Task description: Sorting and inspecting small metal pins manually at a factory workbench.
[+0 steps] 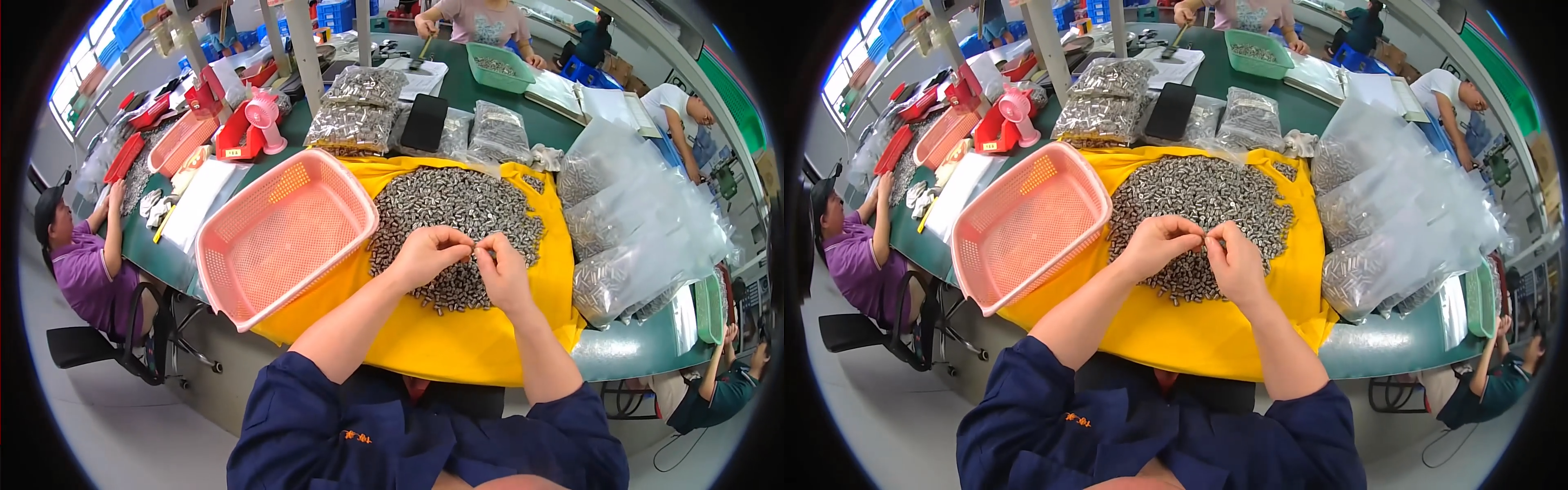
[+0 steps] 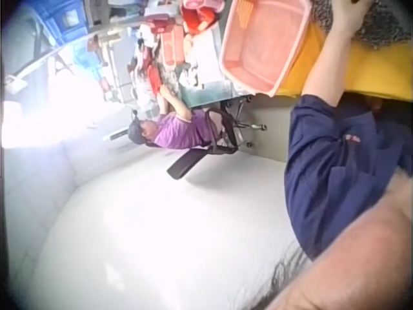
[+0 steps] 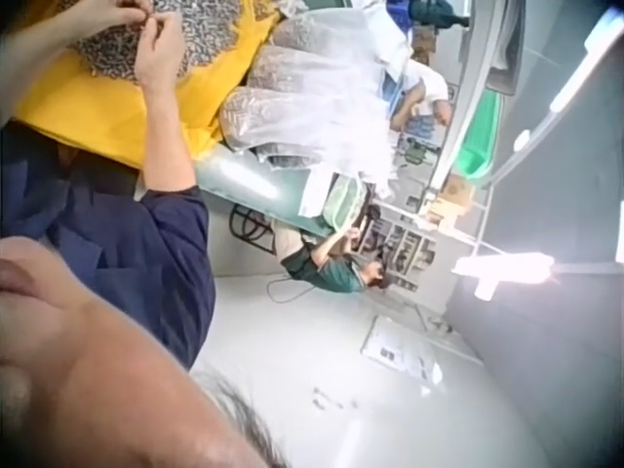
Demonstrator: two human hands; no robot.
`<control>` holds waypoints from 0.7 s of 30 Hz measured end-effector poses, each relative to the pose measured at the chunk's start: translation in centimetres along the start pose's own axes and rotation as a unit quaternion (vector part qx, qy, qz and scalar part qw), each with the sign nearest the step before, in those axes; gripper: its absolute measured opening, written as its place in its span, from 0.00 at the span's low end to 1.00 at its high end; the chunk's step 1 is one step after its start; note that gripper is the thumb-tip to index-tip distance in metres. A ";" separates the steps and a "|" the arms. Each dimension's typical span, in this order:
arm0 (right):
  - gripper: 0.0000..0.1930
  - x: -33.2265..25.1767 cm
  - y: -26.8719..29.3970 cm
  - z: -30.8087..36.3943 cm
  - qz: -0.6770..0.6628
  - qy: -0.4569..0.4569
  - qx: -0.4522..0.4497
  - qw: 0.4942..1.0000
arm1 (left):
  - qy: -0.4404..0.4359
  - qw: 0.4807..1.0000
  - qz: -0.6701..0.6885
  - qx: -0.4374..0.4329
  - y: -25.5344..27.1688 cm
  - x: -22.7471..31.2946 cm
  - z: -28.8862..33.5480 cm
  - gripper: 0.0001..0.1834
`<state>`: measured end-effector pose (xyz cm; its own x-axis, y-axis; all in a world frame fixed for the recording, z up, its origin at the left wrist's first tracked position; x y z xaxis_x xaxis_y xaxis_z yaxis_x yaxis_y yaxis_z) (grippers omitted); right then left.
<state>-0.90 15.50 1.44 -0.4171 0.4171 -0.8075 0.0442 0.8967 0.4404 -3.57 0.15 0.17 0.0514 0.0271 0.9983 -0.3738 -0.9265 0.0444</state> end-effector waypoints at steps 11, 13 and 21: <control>0.03 -0.1 0.1 -0.3 -0.014 -0.027 0.002 1.000 | -0.016 0.999 0.032 0.003 0.0 -0.5 -0.3 0.09; 0.03 -0.3 0.2 -0.1 -0.025 -0.029 0.007 0.999 | -0.012 0.999 0.037 0.000 -0.1 -0.5 0.0 0.09; 0.04 -0.1 0.1 0.3 0.076 0.046 -0.011 0.996 | -0.014 1.000 -0.008 0.014 0.0 -0.6 0.2 0.07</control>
Point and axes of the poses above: each hand's wrist, its own z-axis away from the middle knuckle, its own y-axis out of the back of the hand, x = y × z, the point moved 1 cm from there along -z, towards the middle knuckle, and after that the axes turned 4 degrees about -z, right-handed, at the moved point
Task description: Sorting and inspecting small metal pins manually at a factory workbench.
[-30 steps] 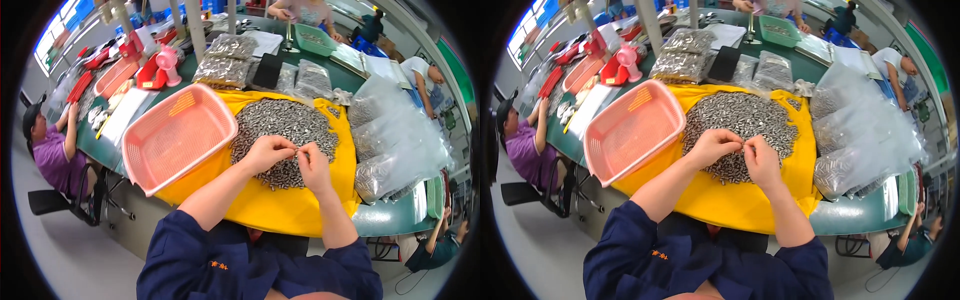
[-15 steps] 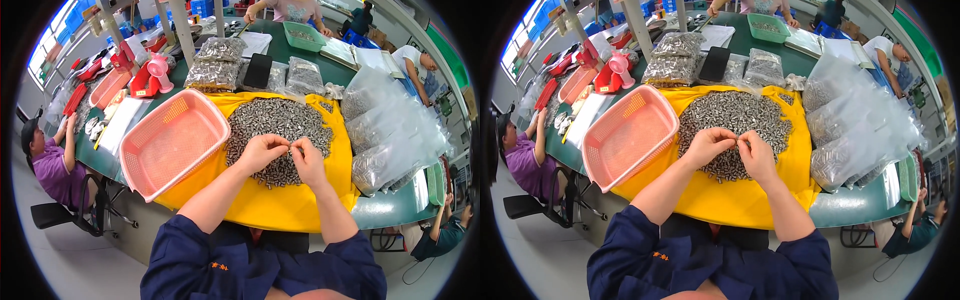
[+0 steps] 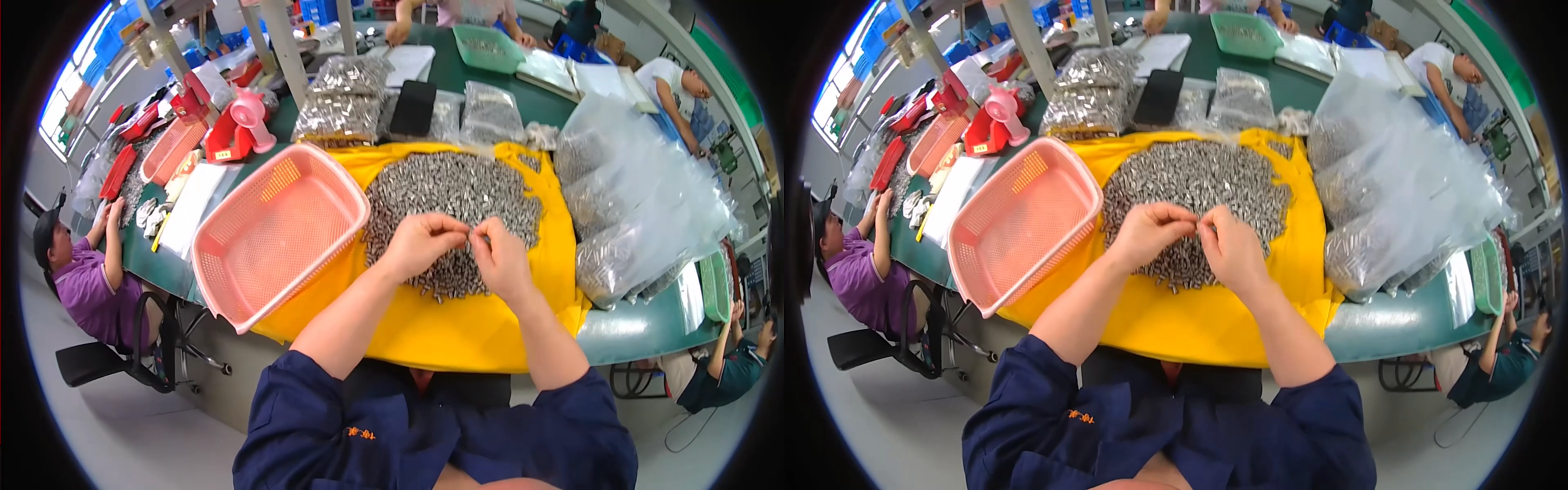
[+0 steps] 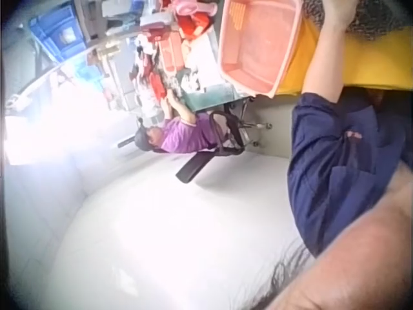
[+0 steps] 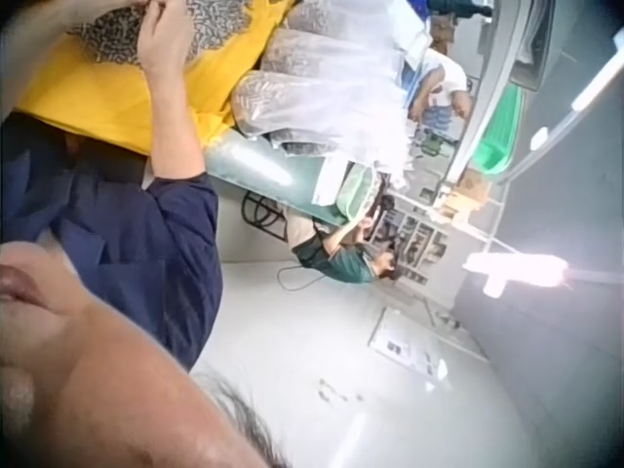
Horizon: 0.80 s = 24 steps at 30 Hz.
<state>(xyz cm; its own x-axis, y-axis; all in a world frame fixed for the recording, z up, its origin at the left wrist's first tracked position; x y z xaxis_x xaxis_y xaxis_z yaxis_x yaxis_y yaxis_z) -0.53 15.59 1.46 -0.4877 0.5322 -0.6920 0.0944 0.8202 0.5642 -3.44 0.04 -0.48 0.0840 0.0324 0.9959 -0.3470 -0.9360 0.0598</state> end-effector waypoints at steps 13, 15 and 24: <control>0.05 0.0 0.4 -0.7 -0.044 -0.044 -0.009 0.998 | -0.064 0.992 -0.100 0.032 -0.2 1.1 -0.2 0.10; 0.04 0.2 0.1 -0.5 0.014 0.005 -0.005 1.000 | -0.197 0.941 -0.272 0.045 -0.3 1.5 0.0 0.11; 0.04 -0.1 1.0 -0.6 -0.064 -0.076 0.003 0.995 | -0.108 0.967 -0.210 0.096 0.5 1.0 -0.4 0.06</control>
Point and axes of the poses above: each hand's wrist, its own z-axis away from the middle knuckle, its own y-axis out of the back of the hand, x = y × z, the point moved 1 cm from there along -z, towards the middle knuckle, and after that the axes turned 4 degrees about -z, right-handed, at the moved point
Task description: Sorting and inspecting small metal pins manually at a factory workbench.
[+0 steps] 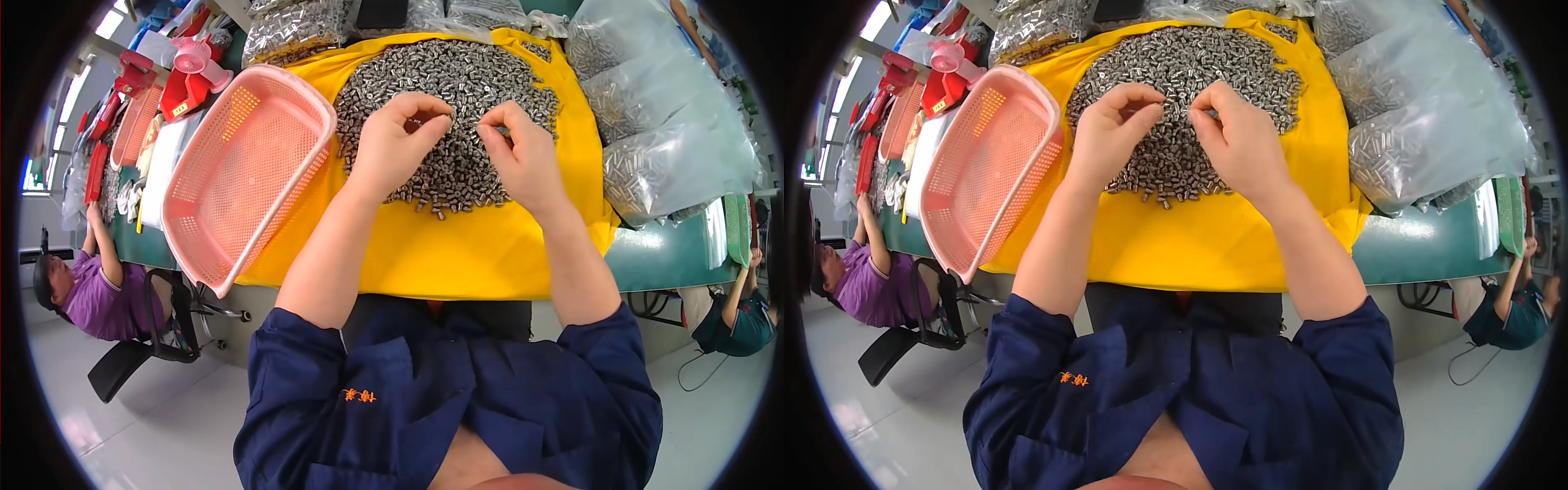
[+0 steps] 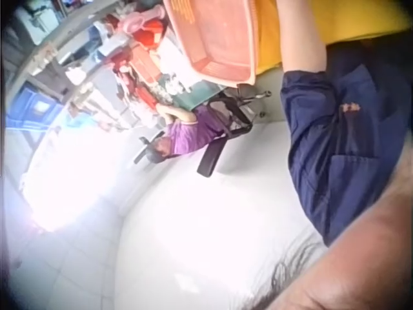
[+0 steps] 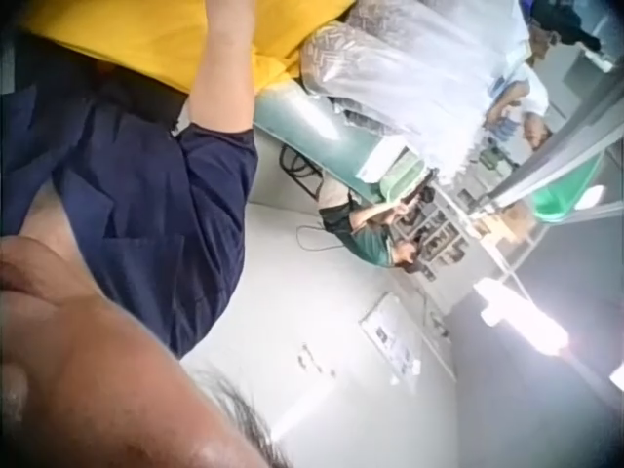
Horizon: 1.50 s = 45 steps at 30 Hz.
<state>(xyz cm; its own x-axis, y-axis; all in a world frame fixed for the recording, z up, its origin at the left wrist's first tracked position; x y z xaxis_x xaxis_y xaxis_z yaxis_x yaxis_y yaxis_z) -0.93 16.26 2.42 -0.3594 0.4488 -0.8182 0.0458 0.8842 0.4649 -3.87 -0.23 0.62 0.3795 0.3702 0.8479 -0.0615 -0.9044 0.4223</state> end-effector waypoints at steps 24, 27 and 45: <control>0.04 0.2 -0.5 0.1 -0.087 0.033 0.010 0.996 | 0.137 0.877 0.448 -0.108 -1.0 -0.5 0.7 0.10; 0.04 0.1 -0.4 0.1 -0.086 0.027 0.007 0.996 | 0.139 0.876 0.450 -0.106 -1.1 -0.4 0.7 0.10; 0.03 0.0 -0.8 0.4 0.102 0.067 0.008 0.993 | 0.095 0.959 0.259 -0.065 -1.6 -0.1 0.6 0.07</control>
Point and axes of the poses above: each hand's wrist, its own z-axis away from the middle knuckle, its own y-axis out of the back of the hand, x = y × z, the point moved 1 cm from there along -z, towards the middle knuckle, and after that the axes turned 4 degrees about -z, right-handed, at the moved point
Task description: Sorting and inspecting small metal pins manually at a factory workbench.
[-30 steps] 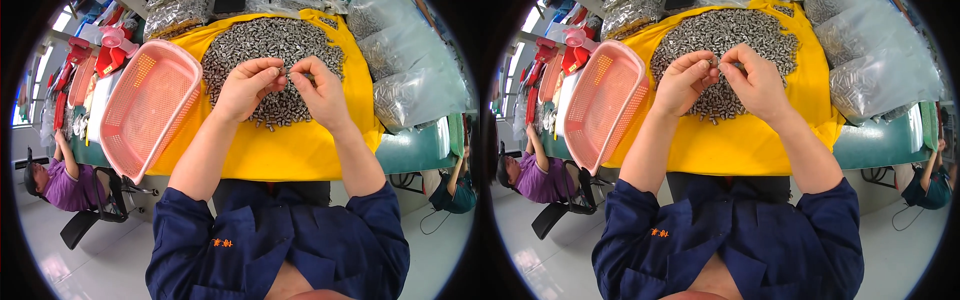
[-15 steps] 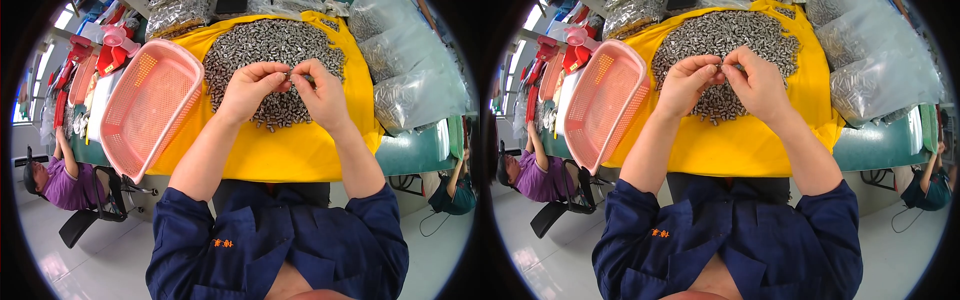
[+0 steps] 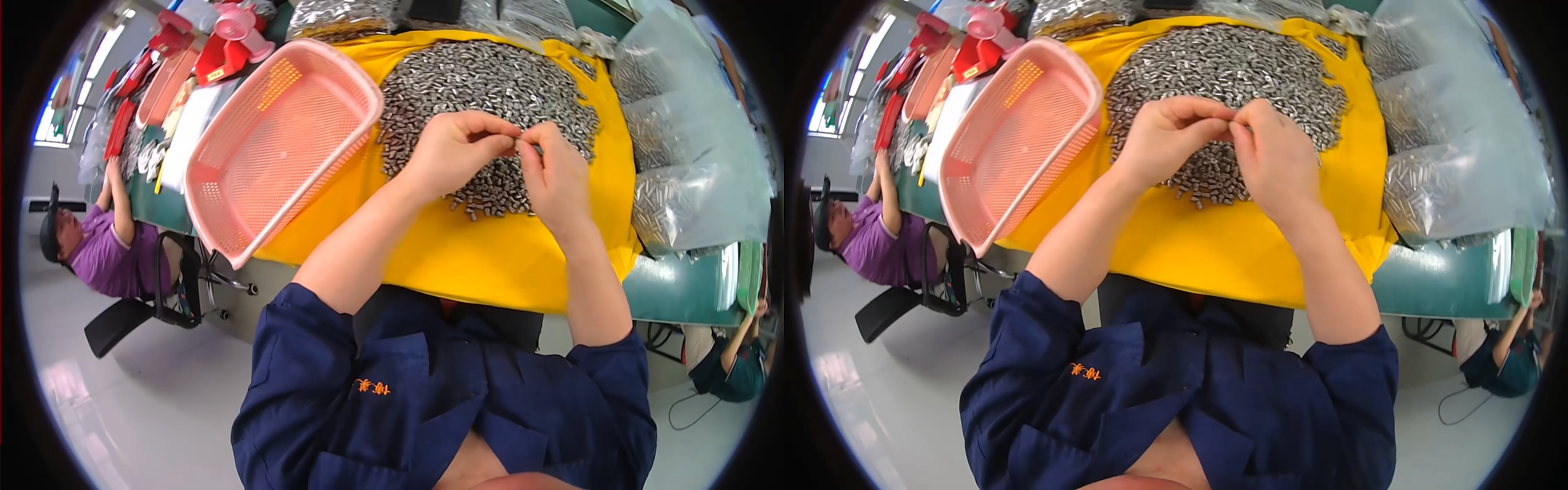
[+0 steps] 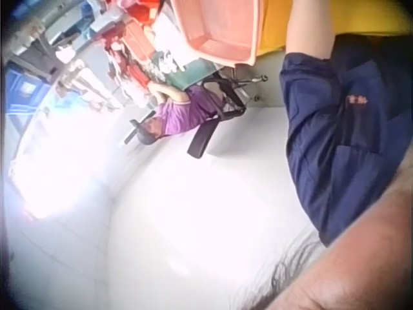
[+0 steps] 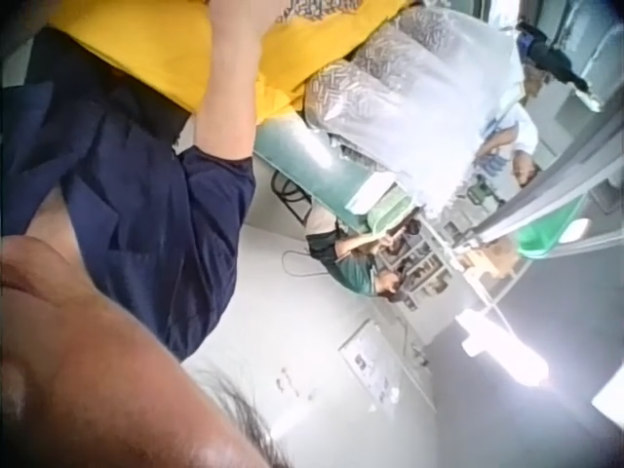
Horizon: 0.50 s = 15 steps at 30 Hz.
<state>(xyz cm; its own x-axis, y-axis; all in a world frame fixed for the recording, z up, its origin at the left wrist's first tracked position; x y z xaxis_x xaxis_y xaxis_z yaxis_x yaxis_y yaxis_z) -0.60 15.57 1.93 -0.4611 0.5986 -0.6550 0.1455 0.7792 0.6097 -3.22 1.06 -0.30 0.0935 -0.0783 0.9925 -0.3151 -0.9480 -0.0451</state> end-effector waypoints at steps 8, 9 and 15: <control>0.04 0.9 -0.6 -0.1 -0.203 -0.088 0.010 0.975 | -0.004 1.000 0.031 0.003 0.2 0.7 0.1 0.07; 0.04 1.5 -0.8 -0.1 -0.295 -0.120 0.005 0.948 | -0.011 0.999 0.044 0.014 0.0 0.9 0.1 0.07; 0.04 2.2 0.1 -0.5 -0.412 -0.129 0.054 0.900 | -0.204 0.950 -0.170 0.164 3.9 6.5 2.2 0.07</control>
<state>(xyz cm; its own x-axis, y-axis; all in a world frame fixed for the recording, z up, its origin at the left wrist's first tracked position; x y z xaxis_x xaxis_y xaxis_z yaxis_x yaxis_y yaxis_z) -2.07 16.91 0.79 -0.2357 -0.1797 -0.9551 -0.0622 0.9835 -0.1697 -1.80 -3.79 5.70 0.5165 0.1998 0.8326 0.1036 -0.9798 0.1709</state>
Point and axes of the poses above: each hand's wrist, its own z-axis away from the middle knuckle, its own y-axis out of the back of the hand, x = y × z, the point moved 1 cm from there along -z, towards the middle knuckle, and after that the axes turned 4 degrees about -z, right-handed, at the moved point
